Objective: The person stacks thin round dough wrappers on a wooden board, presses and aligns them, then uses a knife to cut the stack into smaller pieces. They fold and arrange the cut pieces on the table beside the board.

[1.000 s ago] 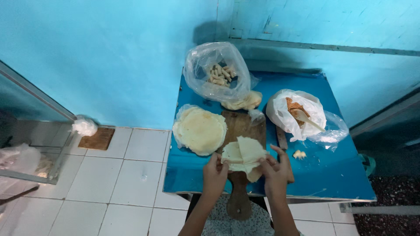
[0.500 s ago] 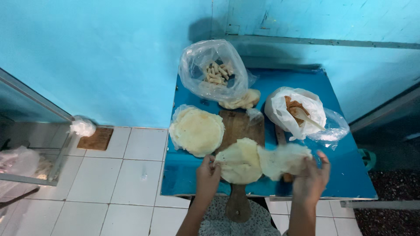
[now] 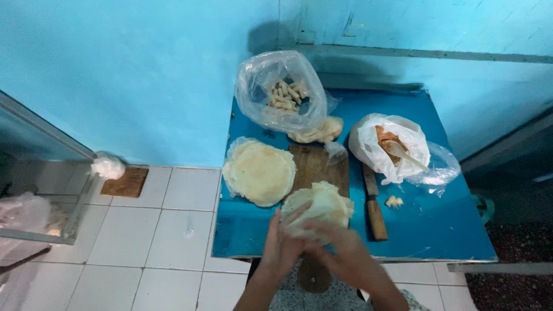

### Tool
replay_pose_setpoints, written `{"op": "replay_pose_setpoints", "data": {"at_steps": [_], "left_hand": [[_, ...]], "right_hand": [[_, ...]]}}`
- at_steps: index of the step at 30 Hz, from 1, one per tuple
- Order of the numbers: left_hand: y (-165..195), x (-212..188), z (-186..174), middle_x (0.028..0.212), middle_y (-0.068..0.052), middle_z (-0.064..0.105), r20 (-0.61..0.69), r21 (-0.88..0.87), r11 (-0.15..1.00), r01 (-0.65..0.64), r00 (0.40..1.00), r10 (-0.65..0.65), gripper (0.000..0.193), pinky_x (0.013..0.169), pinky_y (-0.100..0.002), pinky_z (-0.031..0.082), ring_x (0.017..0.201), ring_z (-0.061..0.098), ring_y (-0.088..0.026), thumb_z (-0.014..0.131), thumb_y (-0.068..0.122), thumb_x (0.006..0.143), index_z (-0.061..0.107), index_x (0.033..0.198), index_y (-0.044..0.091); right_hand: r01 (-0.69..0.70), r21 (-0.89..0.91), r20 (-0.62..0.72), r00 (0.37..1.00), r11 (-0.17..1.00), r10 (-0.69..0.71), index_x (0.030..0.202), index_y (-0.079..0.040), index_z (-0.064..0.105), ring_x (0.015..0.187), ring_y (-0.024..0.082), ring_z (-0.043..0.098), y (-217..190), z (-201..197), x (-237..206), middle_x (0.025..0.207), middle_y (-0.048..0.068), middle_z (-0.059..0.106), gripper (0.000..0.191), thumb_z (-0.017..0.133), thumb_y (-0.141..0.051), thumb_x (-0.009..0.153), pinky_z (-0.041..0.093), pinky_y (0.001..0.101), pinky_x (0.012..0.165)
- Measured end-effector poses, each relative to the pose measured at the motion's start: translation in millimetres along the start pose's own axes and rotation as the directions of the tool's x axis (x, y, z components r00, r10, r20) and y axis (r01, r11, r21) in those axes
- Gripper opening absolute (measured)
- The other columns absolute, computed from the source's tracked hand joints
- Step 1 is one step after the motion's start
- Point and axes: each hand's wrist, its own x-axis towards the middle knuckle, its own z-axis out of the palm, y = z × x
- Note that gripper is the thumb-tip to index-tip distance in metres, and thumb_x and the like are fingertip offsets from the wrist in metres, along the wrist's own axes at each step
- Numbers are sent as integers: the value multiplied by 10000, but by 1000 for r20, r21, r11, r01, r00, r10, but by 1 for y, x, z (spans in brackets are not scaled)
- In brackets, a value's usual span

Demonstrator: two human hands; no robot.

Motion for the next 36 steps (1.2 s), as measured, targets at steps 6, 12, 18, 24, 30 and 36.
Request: {"op": "replay_pose_setpoints", "data": {"at_steps": [6,12,18,24,30,36], "left_hand": [[17,-10,-15,1547,-195,499,167,-281,959,-43,982,93,803,1151,-444,419,1399,513,-335,512,480,966,358,1559,-39],[18,-9,-29,1513,-204,499,194,-148,986,-73,976,101,962,1138,-411,443,1364,533,-315,760,164,766,318,1599,-29],[17,-22,-30,1506,-151,511,163,-14,1000,-14,987,16,1034,1110,-393,485,1344,571,-275,744,-22,643,342,1593,48],[29,-18,-38,1326,-140,636,124,225,969,-100,990,73,848,972,-379,558,1169,660,-251,737,-3,724,444,1519,35],[82,37,-59,930,-168,770,8,924,328,-198,865,502,360,729,-355,582,852,744,-243,722,268,917,719,1110,-36],[128,59,-55,764,-261,679,123,992,-102,-71,681,722,291,647,-508,519,749,683,-443,688,268,953,742,953,-18]], "right_hand": [[-120,116,-126,983,986,134,1407,-90,547,1361,286,535,0,-15,43,1469,163,541,767,860,-84,706,484,410,1071],[-524,596,399,851,608,342,1566,-182,350,1277,271,558,2,-3,74,1355,96,603,955,848,-73,758,495,429,1027],[-387,242,416,870,890,265,1515,-182,372,1252,195,593,-16,-14,94,1298,38,641,884,814,-69,756,505,391,1008],[-173,159,312,943,972,117,1438,-140,509,944,149,773,-32,-12,120,943,40,756,612,723,-52,871,609,317,868],[-180,-36,336,924,983,181,1385,-150,502,664,164,719,-4,4,192,878,47,692,536,688,-31,897,547,326,606],[-30,110,283,959,994,-2,1325,-106,534,859,191,748,33,43,251,993,82,699,521,723,7,852,590,336,700]]}}
